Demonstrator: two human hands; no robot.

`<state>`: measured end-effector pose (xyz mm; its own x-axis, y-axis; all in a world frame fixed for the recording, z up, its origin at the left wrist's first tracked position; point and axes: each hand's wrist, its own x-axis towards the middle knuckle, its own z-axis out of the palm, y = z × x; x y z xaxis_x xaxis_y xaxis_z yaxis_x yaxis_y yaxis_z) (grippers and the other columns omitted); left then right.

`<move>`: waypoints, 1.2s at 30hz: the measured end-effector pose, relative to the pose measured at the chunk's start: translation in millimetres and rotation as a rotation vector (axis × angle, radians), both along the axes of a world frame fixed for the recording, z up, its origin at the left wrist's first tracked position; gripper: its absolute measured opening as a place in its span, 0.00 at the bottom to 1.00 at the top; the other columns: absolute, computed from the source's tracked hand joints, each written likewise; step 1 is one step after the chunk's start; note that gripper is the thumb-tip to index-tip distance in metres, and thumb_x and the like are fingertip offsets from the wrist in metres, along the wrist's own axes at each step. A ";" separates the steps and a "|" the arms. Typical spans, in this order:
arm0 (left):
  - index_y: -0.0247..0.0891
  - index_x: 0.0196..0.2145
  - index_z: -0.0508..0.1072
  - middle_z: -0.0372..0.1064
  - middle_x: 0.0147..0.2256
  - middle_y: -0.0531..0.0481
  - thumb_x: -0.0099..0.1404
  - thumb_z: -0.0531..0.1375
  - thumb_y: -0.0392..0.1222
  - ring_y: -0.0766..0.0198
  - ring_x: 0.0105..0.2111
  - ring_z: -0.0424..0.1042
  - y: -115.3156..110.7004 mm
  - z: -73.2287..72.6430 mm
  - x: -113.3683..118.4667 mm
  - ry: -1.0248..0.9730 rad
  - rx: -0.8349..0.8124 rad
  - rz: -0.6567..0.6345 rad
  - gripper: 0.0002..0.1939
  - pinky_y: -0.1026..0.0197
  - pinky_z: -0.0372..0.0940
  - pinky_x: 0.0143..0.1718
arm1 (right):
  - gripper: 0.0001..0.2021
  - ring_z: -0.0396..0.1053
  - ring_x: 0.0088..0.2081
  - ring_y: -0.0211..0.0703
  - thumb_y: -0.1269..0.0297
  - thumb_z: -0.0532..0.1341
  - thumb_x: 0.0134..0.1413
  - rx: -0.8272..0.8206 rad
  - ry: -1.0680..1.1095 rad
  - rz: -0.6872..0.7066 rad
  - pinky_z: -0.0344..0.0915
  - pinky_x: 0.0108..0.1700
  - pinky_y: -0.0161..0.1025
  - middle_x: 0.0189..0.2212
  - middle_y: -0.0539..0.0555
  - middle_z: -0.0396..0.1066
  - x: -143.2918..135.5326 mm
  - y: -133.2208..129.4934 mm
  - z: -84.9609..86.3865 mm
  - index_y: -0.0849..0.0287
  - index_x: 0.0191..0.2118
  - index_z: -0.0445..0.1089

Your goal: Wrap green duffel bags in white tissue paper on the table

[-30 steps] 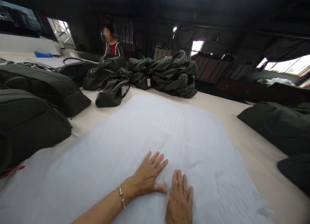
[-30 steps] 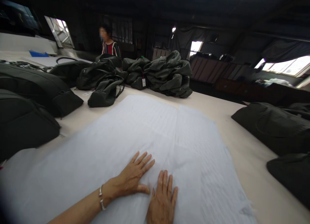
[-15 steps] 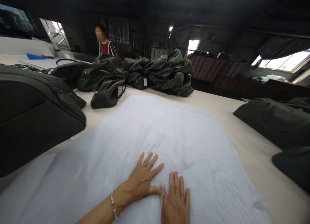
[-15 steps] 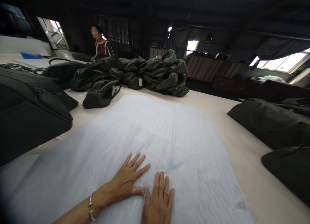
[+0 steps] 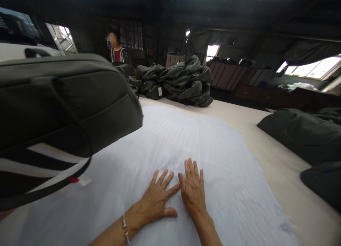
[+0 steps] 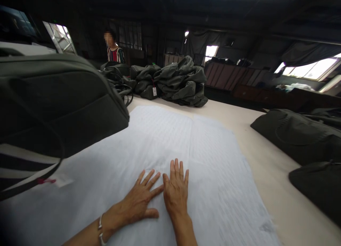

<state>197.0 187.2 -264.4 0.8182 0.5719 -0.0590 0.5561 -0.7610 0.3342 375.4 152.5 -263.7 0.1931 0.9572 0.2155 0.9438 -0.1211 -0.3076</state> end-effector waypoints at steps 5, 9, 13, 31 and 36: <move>0.55 0.69 0.47 0.46 0.68 0.37 0.55 0.63 0.71 0.33 0.67 0.45 3.6 1.4 3.2 0.015 0.010 0.023 0.51 0.24 0.43 0.61 | 0.27 0.41 0.70 0.55 0.60 0.45 0.67 -0.095 -0.092 0.012 0.39 0.67 0.62 0.68 0.62 0.49 4.8 7.0 -35.8 0.64 0.67 0.53; 0.52 0.65 0.58 0.52 0.66 0.40 0.57 0.61 0.71 0.38 0.67 0.47 4.0 4.7 16.1 -0.031 0.130 0.028 0.44 0.28 0.42 0.64 | 0.26 0.42 0.70 0.55 0.61 0.45 0.67 -0.111 -0.019 0.012 0.38 0.67 0.62 0.68 0.62 0.49 6.2 7.0 -29.0 0.63 0.67 0.55; 0.45 0.62 0.64 0.57 0.64 0.41 0.61 0.61 0.65 0.44 0.67 0.48 1.4 9.8 34.9 0.008 0.182 0.050 0.36 0.35 0.41 0.67 | 0.27 0.42 0.69 0.58 0.58 0.45 0.67 -0.233 0.176 -0.030 0.40 0.67 0.63 0.68 0.61 0.49 4.5 17.5 4.1 0.65 0.67 0.54; 0.39 0.57 0.70 0.62 0.62 0.40 0.66 0.53 0.51 0.47 0.62 0.62 30.0 -1.0 29.2 0.049 0.086 -0.045 0.25 0.46 0.58 0.62 | 0.24 0.74 0.42 0.56 0.40 0.63 0.32 0.105 0.573 -1.007 0.69 0.46 0.45 0.36 0.59 0.79 218.9 -403.6 130.1 0.55 0.30 0.78; 0.40 0.54 0.73 0.65 0.60 0.41 0.64 0.54 0.54 0.46 0.60 0.64 33.5 1.7 29.5 0.030 0.083 -0.057 0.26 0.47 0.58 0.63 | 0.25 0.73 0.43 0.50 0.42 0.65 0.35 -0.027 1.013 -0.880 0.67 0.46 0.44 0.37 0.58 0.78 223.9 -410.7 102.4 0.59 0.34 0.79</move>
